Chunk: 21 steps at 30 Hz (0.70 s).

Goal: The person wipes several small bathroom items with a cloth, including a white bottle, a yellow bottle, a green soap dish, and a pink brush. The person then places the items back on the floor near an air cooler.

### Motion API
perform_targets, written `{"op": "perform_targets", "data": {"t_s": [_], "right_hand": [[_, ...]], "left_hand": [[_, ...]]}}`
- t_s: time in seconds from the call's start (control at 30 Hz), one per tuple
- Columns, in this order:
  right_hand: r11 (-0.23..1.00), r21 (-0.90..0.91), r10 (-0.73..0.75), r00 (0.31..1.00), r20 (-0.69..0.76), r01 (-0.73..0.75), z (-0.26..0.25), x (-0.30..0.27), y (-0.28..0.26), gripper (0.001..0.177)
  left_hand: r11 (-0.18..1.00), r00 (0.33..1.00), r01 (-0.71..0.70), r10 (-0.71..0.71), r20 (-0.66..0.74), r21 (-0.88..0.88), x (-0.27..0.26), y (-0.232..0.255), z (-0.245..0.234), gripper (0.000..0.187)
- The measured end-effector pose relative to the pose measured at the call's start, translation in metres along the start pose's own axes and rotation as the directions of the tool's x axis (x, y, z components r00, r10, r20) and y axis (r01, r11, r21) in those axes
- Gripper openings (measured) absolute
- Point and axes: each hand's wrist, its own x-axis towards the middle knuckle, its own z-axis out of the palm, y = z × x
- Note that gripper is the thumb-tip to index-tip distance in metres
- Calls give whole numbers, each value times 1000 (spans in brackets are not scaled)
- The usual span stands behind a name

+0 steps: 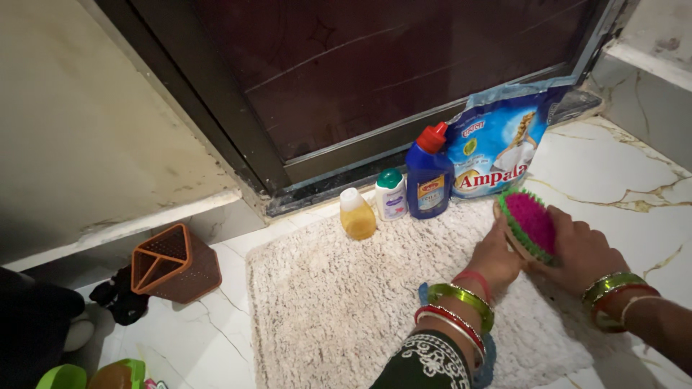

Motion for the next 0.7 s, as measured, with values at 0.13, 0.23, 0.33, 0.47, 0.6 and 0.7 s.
{"op": "perform_targets", "data": {"t_s": [0.13,0.23,0.33,0.47,0.6,0.7], "right_hand": [[997,28,-62,967,-249,71,12,-24,-3,103],[993,-44,-121,950,-287,113,25,-41,-4,95],[971,-198,-184,945,-272,133,33,-42,-4,96],[971,-211,-155,966,-205,111,34,-33,0,96],[963,-242,-155,977,-144,117,32,-38,-2,97],[951,-281,-163,982,-96,131,30,-50,-11,97]], "left_hand": [[940,973,-225,228,18,258,4,-24,8,86],[910,959,-276,284,21,309,9,-43,20,89],[849,921,-365,389,15,381,12,-52,23,87],[890,963,-266,262,63,371,4,-48,18,86],[893,982,-188,168,85,409,-5,-44,8,75],[874,990,-140,131,53,466,-8,-48,1,80]]}}
